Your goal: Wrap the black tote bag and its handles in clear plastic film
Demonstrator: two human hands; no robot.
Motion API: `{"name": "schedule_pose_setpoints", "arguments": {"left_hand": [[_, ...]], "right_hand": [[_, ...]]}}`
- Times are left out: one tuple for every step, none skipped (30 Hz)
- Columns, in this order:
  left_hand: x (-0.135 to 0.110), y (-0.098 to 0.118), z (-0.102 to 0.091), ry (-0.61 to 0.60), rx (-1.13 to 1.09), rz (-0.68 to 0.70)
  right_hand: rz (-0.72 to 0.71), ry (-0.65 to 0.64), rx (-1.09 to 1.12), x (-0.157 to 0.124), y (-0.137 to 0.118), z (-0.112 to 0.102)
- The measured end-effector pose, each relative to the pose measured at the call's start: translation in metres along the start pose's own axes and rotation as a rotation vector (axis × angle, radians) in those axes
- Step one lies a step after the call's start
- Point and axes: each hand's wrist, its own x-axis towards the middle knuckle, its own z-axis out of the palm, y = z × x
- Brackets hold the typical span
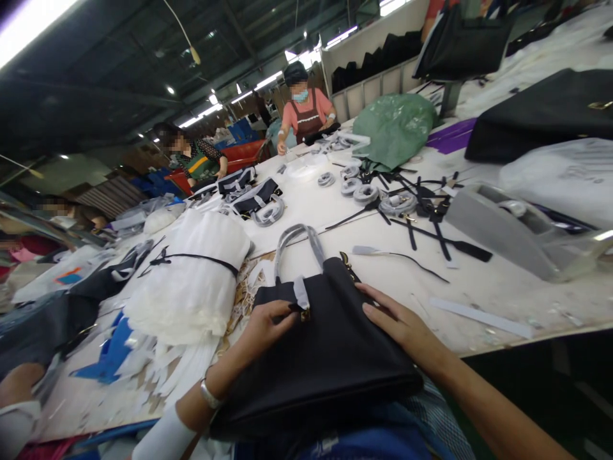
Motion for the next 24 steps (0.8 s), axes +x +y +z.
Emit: {"name": "schedule_pose_setpoints", "arguments": {"left_hand": [[-0.002, -0.002, 0.002, -0.041, 0.049, 0.055], [-0.004, -0.004, 0.004, -0.081, 0.112, 0.102], [-0.006, -0.006, 0.007, -0.114, 0.179, 0.131], [-0.008, -0.009, 0.009, -0.136, 0.239, 0.145], [-0.010, -0.011, 0.011, -0.150, 0.277, 0.147], [-0.011, -0.012, 0.012, -0.154, 0.293, 0.144], [-0.012, -0.014, 0.013, -0.153, 0.293, 0.135], [-0.012, -0.014, 0.014, -0.147, 0.285, 0.125], [-0.012, -0.014, 0.014, -0.138, 0.272, 0.117], [-0.012, -0.013, 0.014, -0.125, 0.252, 0.108], [-0.011, -0.012, 0.014, -0.108, 0.228, 0.099], [-0.009, -0.011, 0.014, -0.088, 0.202, 0.090], [-0.008, -0.011, 0.014, -0.069, 0.177, 0.083], [-0.006, -0.011, 0.015, -0.050, 0.158, 0.077], [-0.004, -0.012, 0.016, -0.031, 0.150, 0.072], [-0.002, -0.013, 0.017, -0.015, 0.153, 0.067], [0.001, -0.015, 0.019, -0.002, 0.164, 0.063], [0.003, -0.017, 0.020, 0.003, 0.179, 0.058], [0.005, -0.019, 0.021, 0.002, 0.192, 0.051], [0.008, -0.021, 0.022, -0.003, 0.200, 0.046], [0.010, -0.022, 0.023, -0.011, 0.201, 0.043], [0.011, -0.023, 0.023, -0.015, 0.194, 0.041], [0.012, -0.023, 0.022, -0.014, 0.182, 0.041], [0.013, -0.023, 0.021, -0.011, 0.172, 0.046]], "right_hand": [[0.010, -0.007, -0.001, 0.000, -0.001, 0.000], [0.022, -0.013, 0.002, 0.000, -0.001, 0.000], [0.034, -0.019, 0.006, 0.000, -0.001, 0.001], [0.041, -0.022, 0.010, 0.000, -0.002, 0.001], [0.043, -0.023, 0.013, 0.000, -0.002, 0.001], [0.044, -0.023, 0.017, 0.000, -0.001, 0.001], [0.047, -0.026, 0.019, 0.000, -0.001, 0.002], [0.049, -0.027, 0.018, 0.000, 0.000, 0.002], [0.049, -0.025, 0.016, 0.001, 0.000, 0.002], [0.048, -0.020, 0.012, 0.001, 0.001, 0.002], [0.045, -0.014, 0.007, 0.001, 0.001, 0.002], [0.042, -0.007, 0.004, 0.001, 0.001, 0.001], [0.038, -0.003, 0.002, 0.001, 0.002, 0.001], [0.033, 0.001, 0.002, 0.001, 0.002, 0.001], [0.031, 0.000, 0.003, 0.001, 0.002, 0.001], [0.028, -0.002, 0.004, 0.001, 0.002, 0.001], [0.026, -0.005, 0.006, 0.001, 0.002, 0.000], [0.024, -0.009, 0.008, 0.001, 0.002, 0.000], [0.023, -0.012, 0.011, 0.000, 0.002, 0.000], [0.023, -0.015, 0.015, 0.000, 0.002, 0.000], [0.022, -0.015, 0.018, 0.000, 0.002, 0.000], [0.021, -0.014, 0.021, 0.000, 0.002, 0.000], [0.019, -0.011, 0.023, 0.000, 0.003, 0.000], [0.017, -0.008, 0.024, 0.000, 0.003, 0.000]]}}
